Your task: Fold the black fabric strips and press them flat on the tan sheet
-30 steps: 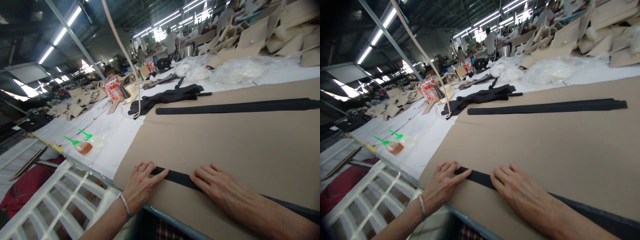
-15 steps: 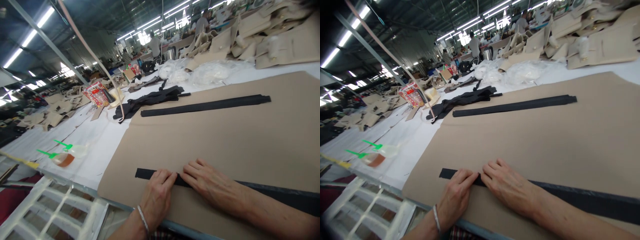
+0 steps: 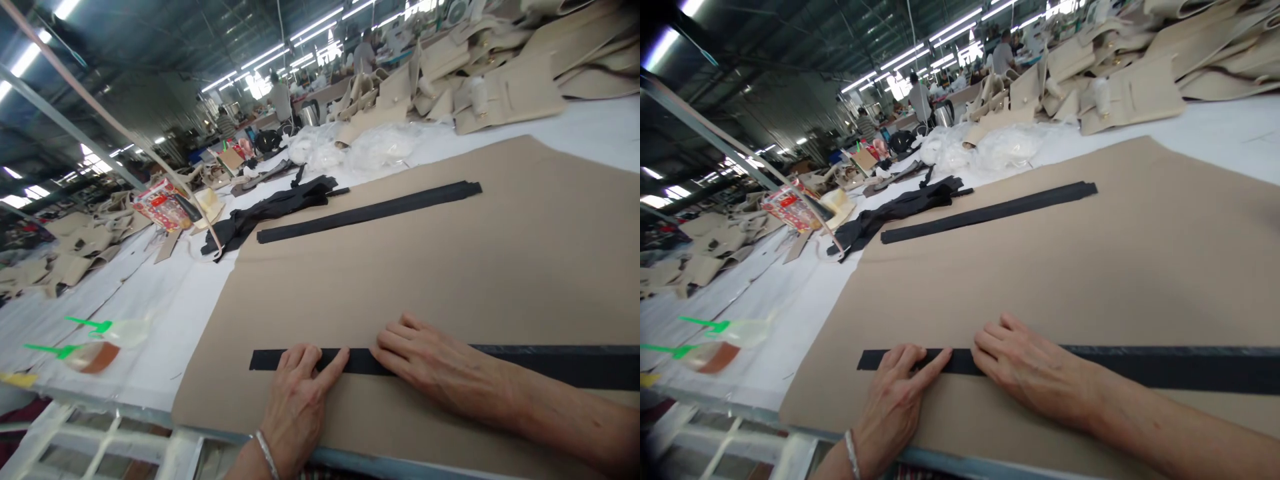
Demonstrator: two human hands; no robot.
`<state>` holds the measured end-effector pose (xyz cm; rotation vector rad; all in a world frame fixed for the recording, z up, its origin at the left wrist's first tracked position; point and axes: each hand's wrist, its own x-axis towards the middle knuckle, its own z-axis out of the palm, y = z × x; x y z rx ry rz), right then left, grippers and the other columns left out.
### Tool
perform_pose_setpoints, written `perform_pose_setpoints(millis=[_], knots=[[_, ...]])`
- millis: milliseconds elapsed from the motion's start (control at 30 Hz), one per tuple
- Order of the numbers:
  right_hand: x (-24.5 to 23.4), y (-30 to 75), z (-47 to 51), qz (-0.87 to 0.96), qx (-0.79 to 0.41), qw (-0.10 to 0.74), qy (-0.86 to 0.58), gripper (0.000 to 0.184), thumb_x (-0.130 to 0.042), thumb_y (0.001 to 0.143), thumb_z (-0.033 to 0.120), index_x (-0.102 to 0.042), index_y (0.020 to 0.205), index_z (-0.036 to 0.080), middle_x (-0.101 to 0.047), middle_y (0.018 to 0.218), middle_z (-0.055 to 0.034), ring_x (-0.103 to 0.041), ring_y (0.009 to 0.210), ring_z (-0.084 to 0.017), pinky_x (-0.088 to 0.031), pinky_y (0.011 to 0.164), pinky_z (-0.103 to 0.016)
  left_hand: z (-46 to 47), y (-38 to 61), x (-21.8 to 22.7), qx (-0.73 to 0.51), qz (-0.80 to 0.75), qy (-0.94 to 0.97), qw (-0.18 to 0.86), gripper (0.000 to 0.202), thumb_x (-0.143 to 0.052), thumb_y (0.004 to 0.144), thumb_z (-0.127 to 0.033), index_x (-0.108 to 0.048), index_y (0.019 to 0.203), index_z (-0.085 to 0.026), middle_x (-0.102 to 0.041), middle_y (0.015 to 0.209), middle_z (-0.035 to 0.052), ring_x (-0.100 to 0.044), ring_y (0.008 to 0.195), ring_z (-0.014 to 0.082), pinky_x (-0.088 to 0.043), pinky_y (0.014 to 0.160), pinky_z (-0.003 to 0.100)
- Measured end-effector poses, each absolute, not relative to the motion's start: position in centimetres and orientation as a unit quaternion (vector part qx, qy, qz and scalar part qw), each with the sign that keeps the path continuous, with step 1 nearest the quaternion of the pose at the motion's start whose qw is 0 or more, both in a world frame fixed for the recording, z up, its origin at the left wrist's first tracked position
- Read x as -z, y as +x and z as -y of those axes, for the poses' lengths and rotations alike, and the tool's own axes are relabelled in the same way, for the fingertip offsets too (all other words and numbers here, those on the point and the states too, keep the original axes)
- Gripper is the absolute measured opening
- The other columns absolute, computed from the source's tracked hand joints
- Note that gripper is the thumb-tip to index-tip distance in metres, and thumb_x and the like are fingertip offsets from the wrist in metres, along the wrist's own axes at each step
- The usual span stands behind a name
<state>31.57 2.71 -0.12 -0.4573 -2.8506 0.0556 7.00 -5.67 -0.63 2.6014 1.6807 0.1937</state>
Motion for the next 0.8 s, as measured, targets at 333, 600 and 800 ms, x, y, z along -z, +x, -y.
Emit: perform_pose_setpoints(millis=[333, 600, 800], knots=[[0.2, 35.6, -2.2, 0.976, -0.043, 0.119, -0.177, 0.016, -0.045, 0.091, 0.005, -0.056, 0.095, 0.016, -0.054, 0.088, -0.0043, -0.046, 0.074, -0.019, -0.033, 0.075, -0.036, 5.6, 7.7, 0.4, -0.131, -0.534, 0.835, -0.028, 0.063, -0.037, 0.082, 0.004, -0.054, 0.131, -0.032, -0.055, 0.101, 0.0056, -0.052, 0.097, 0.0225, -0.040, 0.086, 0.043], [0.0, 35.8, -2.1, 0.975, -0.004, 0.129, -0.180, 0.011, -0.049, 0.092, 0.007, -0.055, 0.088, 0.014, -0.053, 0.085, -0.0029, -0.044, 0.075, -0.018, -0.032, 0.074, -0.036, 4.3, 15.2, 1.0, -0.205, -0.458, 0.863, 0.059, 0.045, -0.035, 0.087, 0.000, -0.052, 0.127, -0.011, -0.062, 0.101, 0.0104, -0.056, 0.093, 0.0219, -0.051, 0.084, 0.036], [-0.3, 38.3, -2.2, 0.977, 0.002, 0.113, -0.178, 0.014, -0.045, 0.096, 0.010, -0.055, 0.088, 0.015, -0.052, 0.084, -0.0022, -0.043, 0.074, -0.017, -0.029, 0.071, -0.034, 4.4, 14.8, 2.3, -0.204, -0.414, 0.887, -0.014, 0.050, -0.034, 0.086, 0.000, -0.049, 0.132, -0.009, -0.061, 0.114, 0.0127, -0.054, 0.107, 0.0234, -0.050, 0.094, 0.035]])
